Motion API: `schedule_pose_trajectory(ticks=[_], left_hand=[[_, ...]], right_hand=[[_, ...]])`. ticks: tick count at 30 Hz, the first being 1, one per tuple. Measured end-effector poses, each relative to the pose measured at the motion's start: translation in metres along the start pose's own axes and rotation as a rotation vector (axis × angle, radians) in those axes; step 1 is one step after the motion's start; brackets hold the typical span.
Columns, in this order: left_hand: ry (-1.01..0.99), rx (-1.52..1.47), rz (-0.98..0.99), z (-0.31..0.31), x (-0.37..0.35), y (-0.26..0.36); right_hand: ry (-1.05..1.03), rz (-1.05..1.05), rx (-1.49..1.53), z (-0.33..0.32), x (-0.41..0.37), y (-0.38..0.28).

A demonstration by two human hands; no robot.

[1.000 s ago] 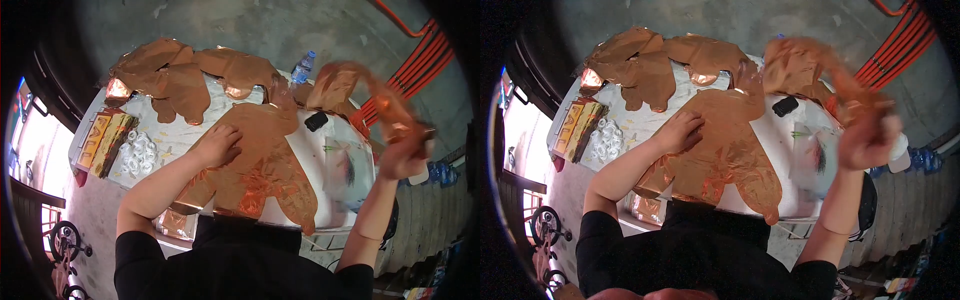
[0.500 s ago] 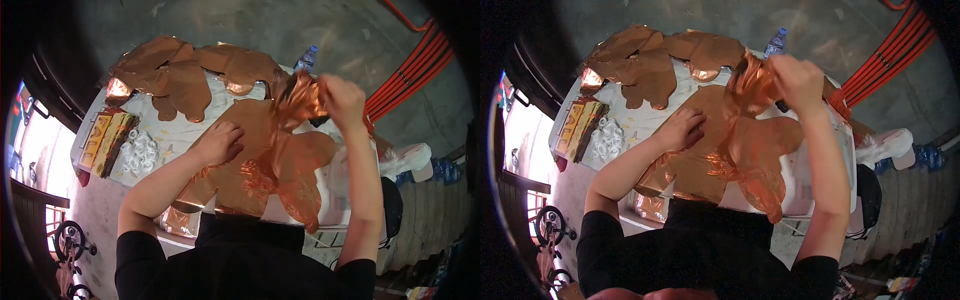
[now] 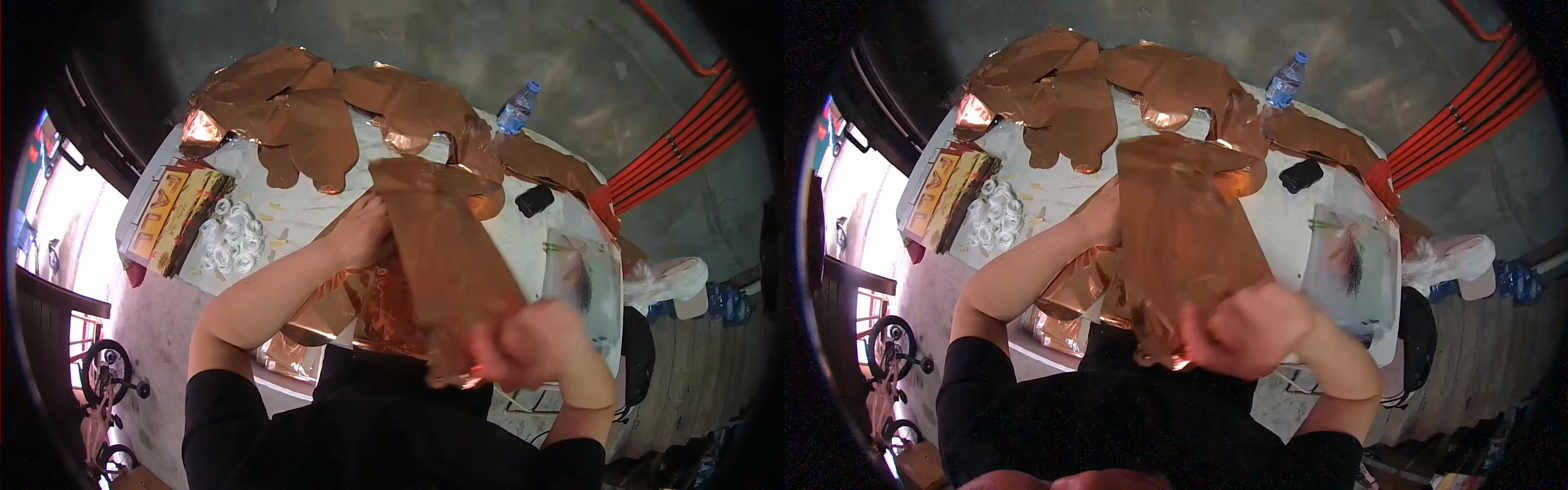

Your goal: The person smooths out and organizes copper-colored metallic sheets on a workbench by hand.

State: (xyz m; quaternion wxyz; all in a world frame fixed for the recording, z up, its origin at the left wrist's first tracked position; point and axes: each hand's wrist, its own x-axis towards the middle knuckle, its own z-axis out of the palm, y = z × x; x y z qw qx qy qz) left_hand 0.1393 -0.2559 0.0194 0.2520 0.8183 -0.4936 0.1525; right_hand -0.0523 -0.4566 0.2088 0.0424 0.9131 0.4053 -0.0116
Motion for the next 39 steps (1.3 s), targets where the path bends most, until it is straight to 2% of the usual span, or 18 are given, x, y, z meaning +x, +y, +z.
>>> schedule_pose_trajectory(ticks=[1,2,4,5,7,10,12,15,17,19,20,22,26,28,31,35,37,39], left_hand=[[0.107,-0.028,0.007,0.002,0.000,0.003],[0.103,-0.026,-0.004,-0.002,-0.001,0.004],[-0.220,-0.038,-0.138,-0.011,-0.001,0.007],[-0.217,-0.041,-0.136,-0.009,-0.001,0.007],[-0.049,-0.050,-0.062,-0.005,-0.002,0.006],[-0.019,-0.050,-0.052,-0.007,-0.003,0.008],[-0.038,-0.061,-0.065,-0.011,-0.002,0.009],[-0.053,-0.061,-0.067,-0.009,-0.002,0.008],[-0.050,-0.043,-0.053,-0.010,-0.002,0.009],[-0.052,-0.086,-0.082,-0.014,0.000,0.013],[-0.056,-0.085,-0.075,-0.014,0.001,0.014],[-0.068,-0.076,-0.087,-0.012,0.000,0.012],[-0.007,-0.076,-0.039,-0.009,-0.001,0.006],[-0.052,-0.201,-0.175,-0.014,0.001,0.009],[-0.127,-0.297,-0.274,-0.017,0.004,0.003],[-0.033,-0.321,-0.236,-0.013,0.003,-0.002],[-0.030,-0.612,-0.380,-0.013,0.003,-0.003],[-0.053,-0.632,-0.428,-0.019,0.003,-0.001]], right_hand=[[0.248,-0.154,-0.152,0.031,0.005,-0.001],[0.500,-0.307,-0.302,0.056,0.012,-0.005],[0.462,-0.295,-0.303,0.079,0.011,-0.015],[0.420,-0.273,-0.317,0.087,0.009,-0.018],[0.402,-0.287,-0.251,0.105,0.011,-0.021],[0.319,-0.232,-0.131,0.110,0.017,-0.018],[0.084,-0.163,0.282,0.097,0.017,-0.010],[0.180,-0.062,0.483,0.087,0.021,0.007],[0.300,0.120,0.321,0.116,0.030,0.038],[0.375,0.414,0.406,0.132,0.046,0.058],[0.381,0.419,0.406,0.146,0.055,0.069],[0.388,0.566,0.285,0.171,0.073,0.085],[0.228,0.552,0.202,0.184,0.090,0.080],[0.191,0.497,0.252,0.183,0.092,0.075],[0.183,0.460,0.246,0.185,0.093,0.072],[0.163,0.440,0.249,0.181,0.097,0.065],[0.177,0.451,0.244,0.180,0.098,0.061],[0.157,0.469,0.239,0.177,0.099,0.059]])
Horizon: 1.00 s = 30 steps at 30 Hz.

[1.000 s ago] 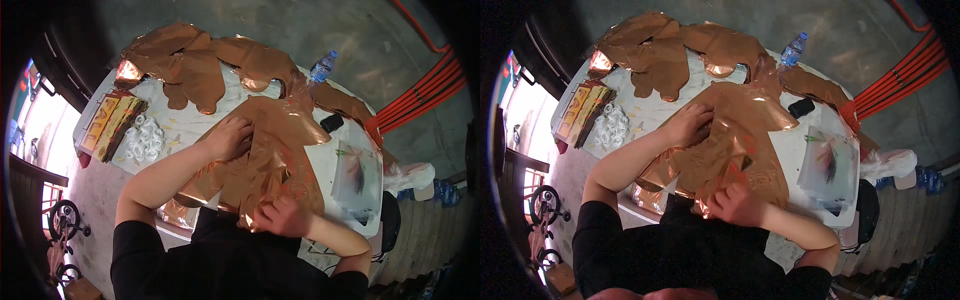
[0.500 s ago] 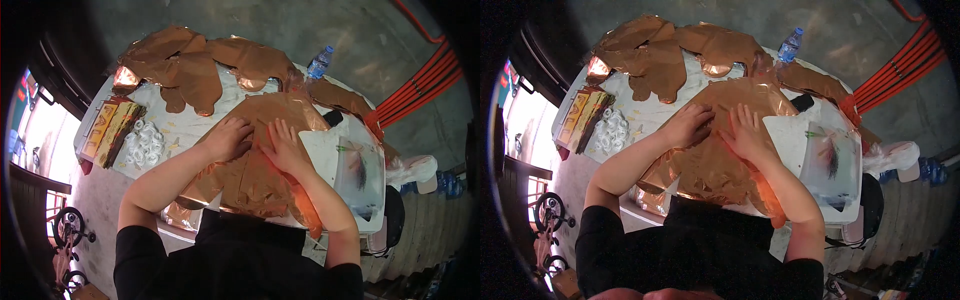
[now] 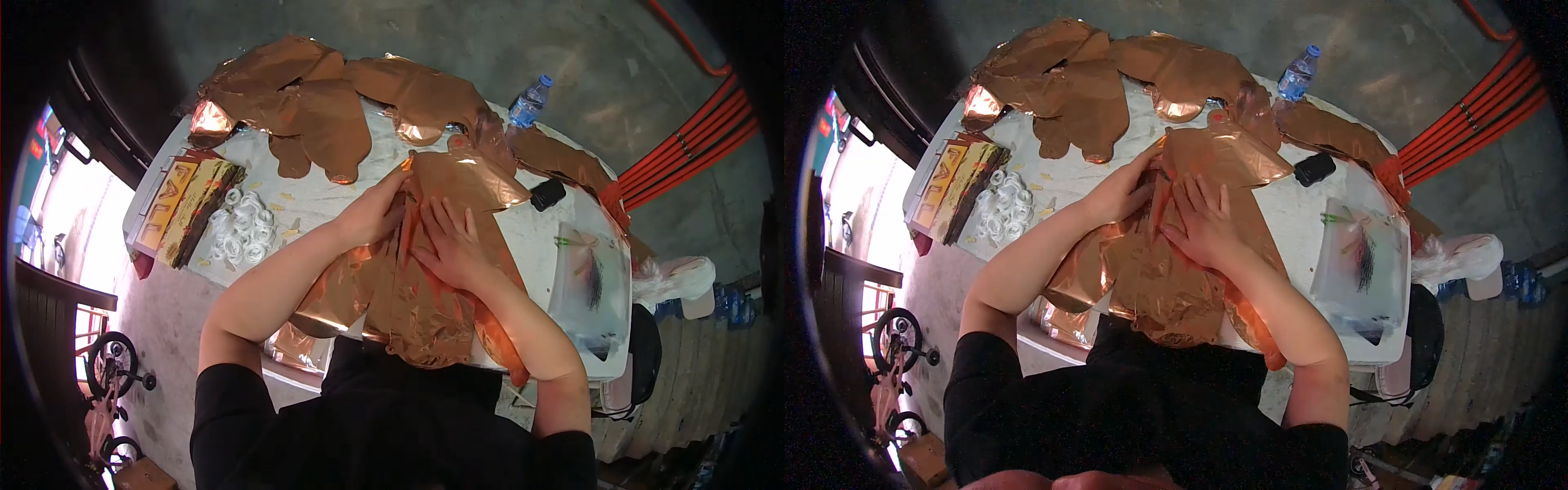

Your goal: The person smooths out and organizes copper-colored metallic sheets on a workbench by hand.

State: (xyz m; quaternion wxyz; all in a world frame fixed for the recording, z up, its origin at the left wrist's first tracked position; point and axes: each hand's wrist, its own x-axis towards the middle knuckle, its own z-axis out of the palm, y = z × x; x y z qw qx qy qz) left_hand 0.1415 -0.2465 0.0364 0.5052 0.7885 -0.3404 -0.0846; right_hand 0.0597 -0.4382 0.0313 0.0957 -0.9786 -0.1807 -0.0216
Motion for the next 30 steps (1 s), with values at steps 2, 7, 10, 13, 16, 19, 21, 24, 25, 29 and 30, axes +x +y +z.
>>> schedule_pose_trajectory(ticks=[2,7,10,13,16,19,21,24,25,29,30], left_hand=[[-0.012,-0.017,-0.051,-0.004,0.001,-0.001],[0.004,0.139,-0.027,-0.030,0.003,0.008],[-0.095,0.384,0.019,-0.039,-0.007,0.017],[-0.229,0.489,0.038,-0.041,-0.027,0.027],[-0.329,0.441,0.188,-0.034,-0.054,0.031],[-0.202,0.434,0.310,-0.026,-0.066,0.021],[-0.194,0.415,0.300,-0.024,-0.070,0.017],[-0.167,0.417,0.300,-0.023,-0.072,0.018],[-0.156,0.434,0.309,-0.022,-0.072,0.019],[-0.121,0.450,0.293,-0.019,-0.072,0.020],[-0.132,0.463,0.310,-0.020,-0.071,0.021]], right_hand=[[-0.013,0.021,-0.011,0.000,-0.001,-0.001],[-0.012,0.018,-0.045,0.002,-0.001,0.001],[0.002,0.019,-0.060,0.005,-0.001,0.003],[-0.032,0.046,-0.030,0.000,0.000,0.000],[-0.023,0.044,-0.005,0.001,-0.001,0.001],[-0.037,0.070,-0.007,0.003,0.001,0.000],[-0.027,0.081,0.004,0.006,0.001,-0.002],[-0.016,0.105,0.007,0.006,0.002,-0.009],[-0.016,0.123,0.001,0.006,0.002,-0.011],[-0.014,0.117,0.007,0.005,0.001,-0.011],[-0.017,0.120,0.004,0.003,0.001,-0.012]])
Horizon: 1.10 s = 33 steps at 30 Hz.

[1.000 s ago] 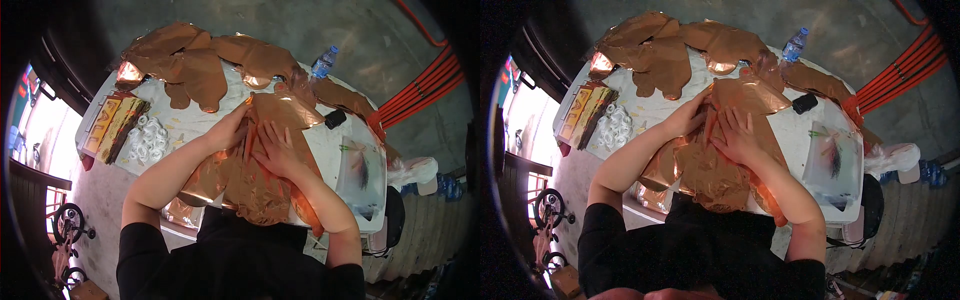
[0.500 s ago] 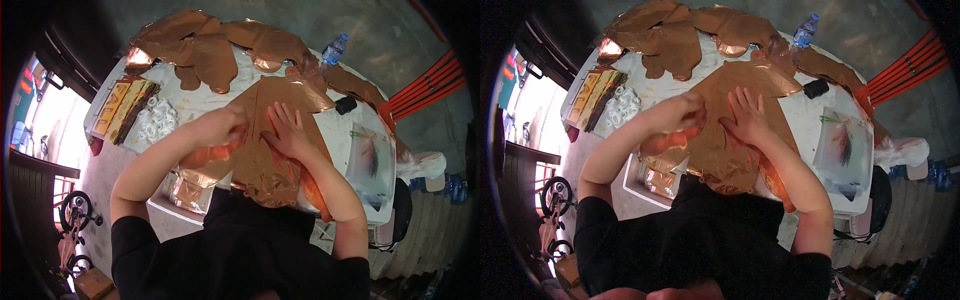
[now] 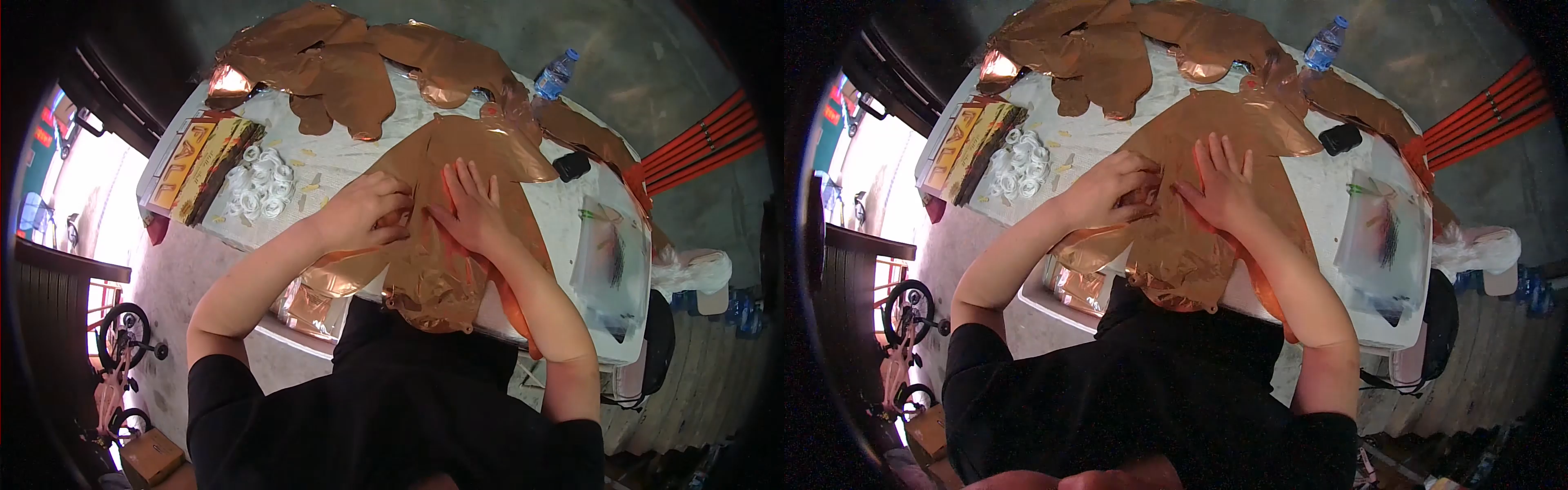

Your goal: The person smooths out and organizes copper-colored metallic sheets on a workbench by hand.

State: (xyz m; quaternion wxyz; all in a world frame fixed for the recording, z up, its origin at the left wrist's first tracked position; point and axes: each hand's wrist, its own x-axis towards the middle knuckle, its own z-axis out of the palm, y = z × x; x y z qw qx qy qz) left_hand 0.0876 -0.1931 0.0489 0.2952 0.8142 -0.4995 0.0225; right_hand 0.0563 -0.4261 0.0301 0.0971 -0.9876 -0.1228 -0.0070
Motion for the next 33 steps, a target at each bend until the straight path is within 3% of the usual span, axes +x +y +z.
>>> schedule_pose_trajectory(ticks=[10,19,22,33], left_hand=[[0.007,-0.040,0.133,-0.005,0.001,0.008],[-0.013,-0.069,-0.063,-0.012,0.002,0.017],[-0.045,-0.059,0.033,-0.010,0.000,0.008],[-0.055,-0.086,-0.004,-0.007,-0.004,0.010]], right_hand=[[0.007,-0.011,0.004,-0.004,-0.002,0.004],[-0.019,-0.018,0.015,-0.009,-0.006,0.006],[0.015,-0.039,0.025,-0.003,-0.003,0.006],[0.055,-0.018,0.012,0.004,-0.003,-0.003]])
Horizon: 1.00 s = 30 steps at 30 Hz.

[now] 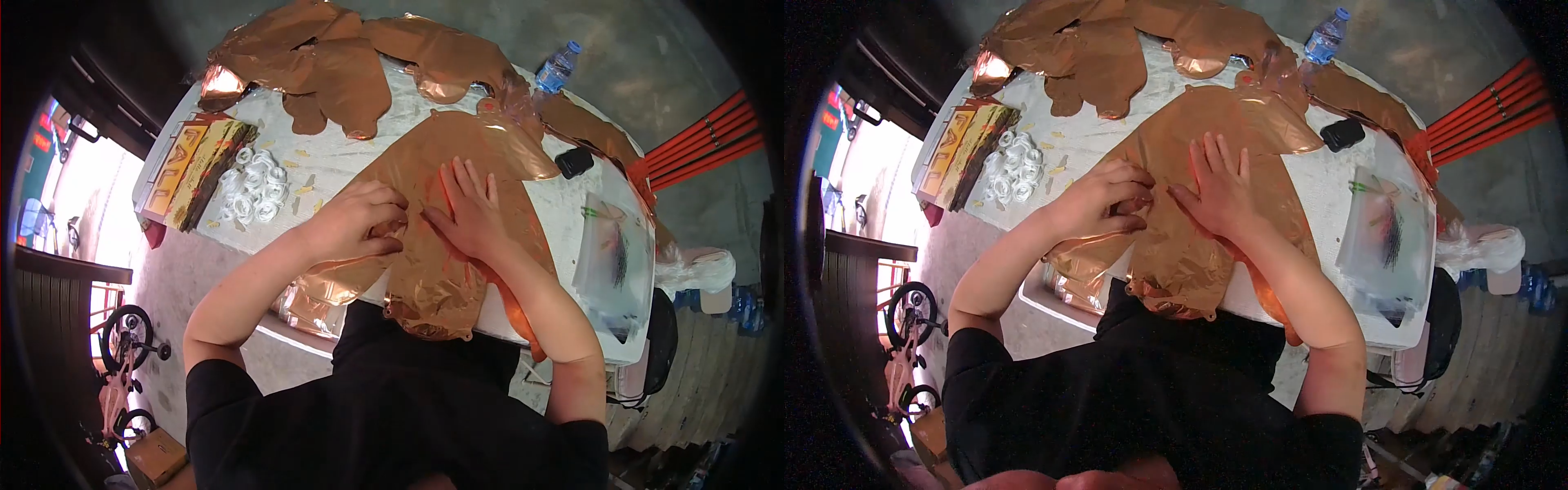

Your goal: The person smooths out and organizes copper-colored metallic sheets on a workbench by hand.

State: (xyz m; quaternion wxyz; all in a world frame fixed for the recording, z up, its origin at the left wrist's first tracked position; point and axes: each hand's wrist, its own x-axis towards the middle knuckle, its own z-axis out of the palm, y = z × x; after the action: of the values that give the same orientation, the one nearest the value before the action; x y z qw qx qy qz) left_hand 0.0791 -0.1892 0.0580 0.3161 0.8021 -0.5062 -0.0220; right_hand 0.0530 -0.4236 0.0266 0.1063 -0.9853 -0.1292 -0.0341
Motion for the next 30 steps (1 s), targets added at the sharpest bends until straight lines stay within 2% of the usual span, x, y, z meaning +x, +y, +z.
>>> schedule_pose_trajectory(ticks=[30], left_hand=[[-0.033,0.005,-0.023,-0.0039,0.0010,0.0037]], right_hand=[[0.027,-0.008,-0.009,0.0051,0.0032,0.0024]])
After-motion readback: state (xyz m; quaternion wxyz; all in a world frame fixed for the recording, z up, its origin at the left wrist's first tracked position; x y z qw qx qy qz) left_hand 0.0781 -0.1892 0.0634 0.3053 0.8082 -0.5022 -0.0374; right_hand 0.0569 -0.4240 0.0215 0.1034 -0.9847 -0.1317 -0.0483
